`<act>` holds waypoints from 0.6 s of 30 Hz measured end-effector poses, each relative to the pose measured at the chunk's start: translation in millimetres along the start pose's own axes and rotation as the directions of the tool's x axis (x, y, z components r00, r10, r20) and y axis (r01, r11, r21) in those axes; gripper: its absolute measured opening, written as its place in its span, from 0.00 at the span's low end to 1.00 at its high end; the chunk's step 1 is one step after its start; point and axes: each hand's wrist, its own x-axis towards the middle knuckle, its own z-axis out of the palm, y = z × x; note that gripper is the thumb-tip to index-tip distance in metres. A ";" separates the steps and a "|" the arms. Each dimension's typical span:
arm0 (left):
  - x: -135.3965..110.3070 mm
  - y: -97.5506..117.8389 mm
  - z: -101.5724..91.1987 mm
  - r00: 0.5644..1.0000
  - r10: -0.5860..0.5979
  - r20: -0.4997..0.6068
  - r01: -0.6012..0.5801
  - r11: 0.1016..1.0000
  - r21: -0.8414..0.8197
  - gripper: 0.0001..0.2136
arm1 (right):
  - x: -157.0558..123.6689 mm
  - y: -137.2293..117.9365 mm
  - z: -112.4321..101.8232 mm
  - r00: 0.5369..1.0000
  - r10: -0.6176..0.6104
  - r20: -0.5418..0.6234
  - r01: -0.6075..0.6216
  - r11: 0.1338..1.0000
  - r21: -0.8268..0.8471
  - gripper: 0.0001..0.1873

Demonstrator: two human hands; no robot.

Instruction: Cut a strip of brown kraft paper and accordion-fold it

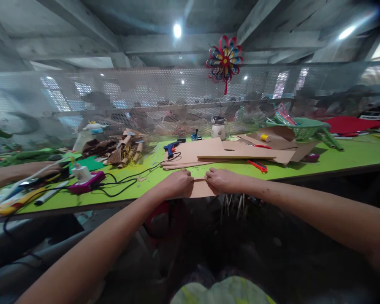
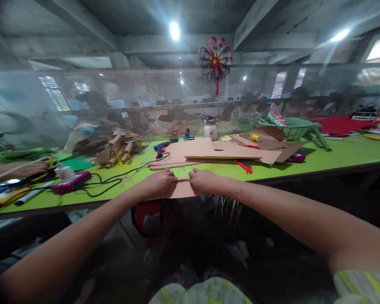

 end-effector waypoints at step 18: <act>40.9 -33.9 2.1 0.869 -0.256 0.423 0.419 0.836 -0.354 0.16 | -15.7 -2.7 29.2 0.886 0.392 -0.248 -0.234 0.839 0.491 0.13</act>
